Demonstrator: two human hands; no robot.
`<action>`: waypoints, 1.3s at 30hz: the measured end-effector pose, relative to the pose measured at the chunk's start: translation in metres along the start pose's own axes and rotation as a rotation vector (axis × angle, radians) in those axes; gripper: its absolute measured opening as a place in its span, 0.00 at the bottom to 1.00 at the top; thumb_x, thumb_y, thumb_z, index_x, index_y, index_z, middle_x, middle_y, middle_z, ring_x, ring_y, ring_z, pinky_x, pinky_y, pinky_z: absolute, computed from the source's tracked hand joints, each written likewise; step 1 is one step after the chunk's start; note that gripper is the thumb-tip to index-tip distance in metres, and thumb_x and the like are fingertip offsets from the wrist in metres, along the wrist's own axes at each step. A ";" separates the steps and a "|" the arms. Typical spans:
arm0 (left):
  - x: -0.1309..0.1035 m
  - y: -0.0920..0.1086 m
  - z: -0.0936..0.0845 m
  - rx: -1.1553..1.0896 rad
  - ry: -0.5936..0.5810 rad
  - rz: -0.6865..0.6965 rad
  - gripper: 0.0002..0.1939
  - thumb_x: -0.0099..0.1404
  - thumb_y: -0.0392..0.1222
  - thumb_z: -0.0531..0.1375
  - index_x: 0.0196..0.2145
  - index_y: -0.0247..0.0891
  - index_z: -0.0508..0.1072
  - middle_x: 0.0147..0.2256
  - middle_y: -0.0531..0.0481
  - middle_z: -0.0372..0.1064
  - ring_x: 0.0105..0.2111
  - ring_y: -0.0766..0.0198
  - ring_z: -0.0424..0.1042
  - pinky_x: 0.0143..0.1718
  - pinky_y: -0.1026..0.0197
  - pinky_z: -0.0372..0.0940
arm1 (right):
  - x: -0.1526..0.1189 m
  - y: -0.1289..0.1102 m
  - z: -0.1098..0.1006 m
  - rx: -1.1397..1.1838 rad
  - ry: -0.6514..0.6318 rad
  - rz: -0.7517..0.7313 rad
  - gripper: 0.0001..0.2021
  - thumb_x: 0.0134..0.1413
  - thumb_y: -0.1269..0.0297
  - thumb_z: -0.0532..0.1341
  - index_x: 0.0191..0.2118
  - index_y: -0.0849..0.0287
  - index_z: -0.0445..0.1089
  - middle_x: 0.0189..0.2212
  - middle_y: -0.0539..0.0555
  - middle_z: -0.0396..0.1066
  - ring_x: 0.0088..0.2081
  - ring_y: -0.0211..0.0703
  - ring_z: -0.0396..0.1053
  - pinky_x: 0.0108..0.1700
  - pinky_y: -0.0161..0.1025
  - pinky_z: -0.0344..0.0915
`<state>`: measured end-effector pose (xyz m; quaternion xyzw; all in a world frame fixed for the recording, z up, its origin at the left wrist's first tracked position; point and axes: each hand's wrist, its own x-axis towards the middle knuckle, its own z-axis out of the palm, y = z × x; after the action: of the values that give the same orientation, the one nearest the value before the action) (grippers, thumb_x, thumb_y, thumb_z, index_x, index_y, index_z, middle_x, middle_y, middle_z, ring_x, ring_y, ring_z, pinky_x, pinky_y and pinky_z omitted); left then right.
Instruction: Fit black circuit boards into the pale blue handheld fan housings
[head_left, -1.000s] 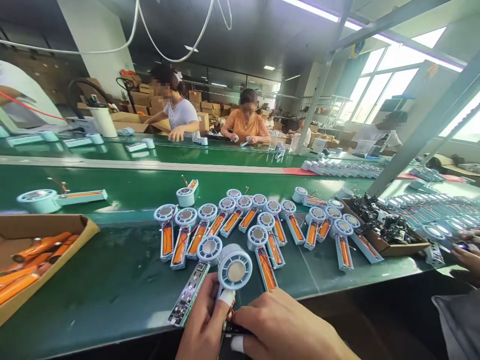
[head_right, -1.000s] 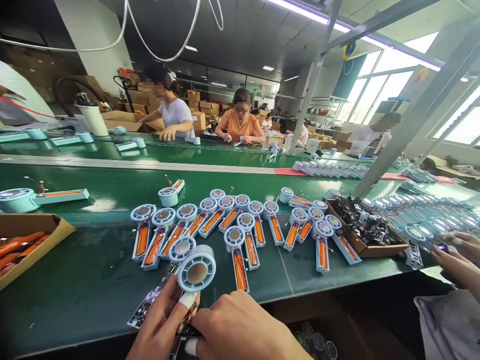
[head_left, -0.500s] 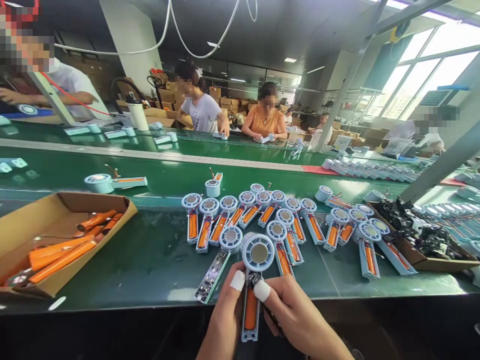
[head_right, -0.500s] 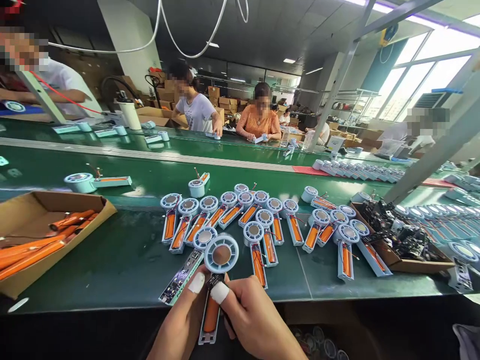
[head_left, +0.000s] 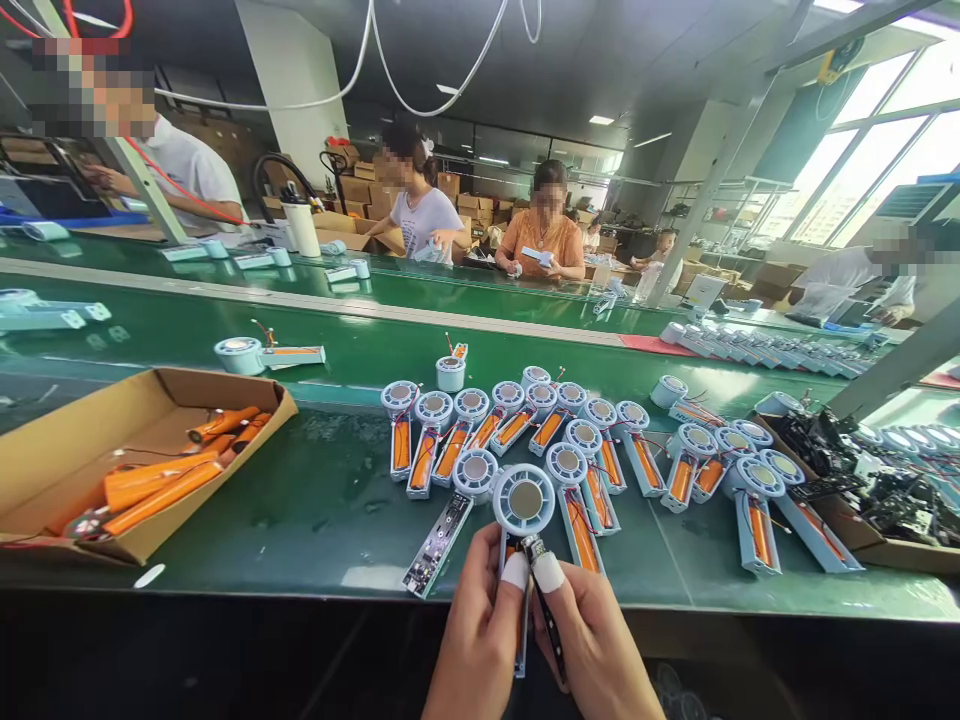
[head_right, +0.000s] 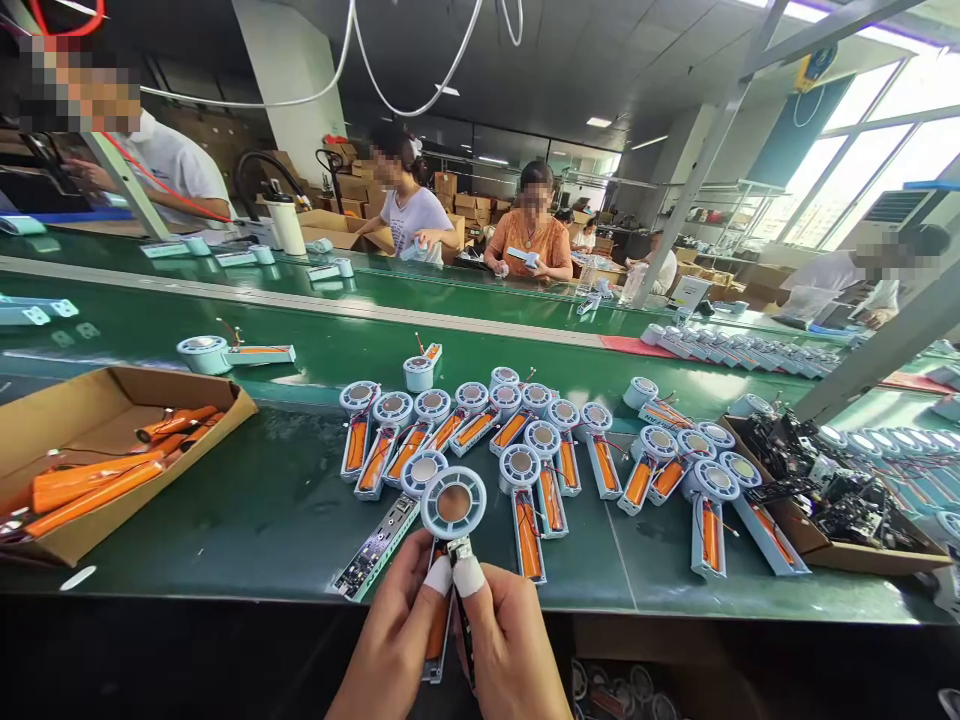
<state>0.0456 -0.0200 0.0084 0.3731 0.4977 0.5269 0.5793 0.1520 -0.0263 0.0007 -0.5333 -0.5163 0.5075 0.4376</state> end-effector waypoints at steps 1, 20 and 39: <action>0.001 -0.002 -0.001 0.031 0.026 0.013 0.20 0.66 0.55 0.57 0.50 0.42 0.72 0.51 0.45 0.75 0.57 0.49 0.70 0.51 0.56 0.69 | -0.003 0.003 0.002 -0.020 0.031 -0.020 0.30 0.63 0.35 0.51 0.23 0.57 0.58 0.15 0.44 0.54 0.17 0.31 0.49 0.19 0.30 0.47; 0.005 -0.024 0.001 0.084 0.096 -0.048 0.30 0.70 0.57 0.52 0.66 0.44 0.58 0.69 0.44 0.53 0.70 0.50 0.49 0.69 0.47 0.50 | -0.013 0.037 0.014 -0.723 0.339 -0.417 0.26 0.66 0.69 0.50 0.67 0.58 0.62 0.44 0.61 0.79 0.38 0.49 0.80 0.34 0.35 0.76; 0.009 -0.008 -0.007 0.112 -0.041 -0.076 0.28 0.69 0.60 0.54 0.59 0.42 0.69 0.55 0.41 0.74 0.58 0.47 0.71 0.57 0.48 0.66 | -0.014 0.044 0.021 -0.916 0.243 -0.546 0.42 0.58 0.72 0.49 0.74 0.62 0.28 0.61 0.67 0.66 0.50 0.57 0.76 0.38 0.42 0.78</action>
<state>0.0406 -0.0131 -0.0022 0.3963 0.5283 0.4682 0.5871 0.1364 -0.0447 -0.0438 -0.5707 -0.7500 0.0336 0.3327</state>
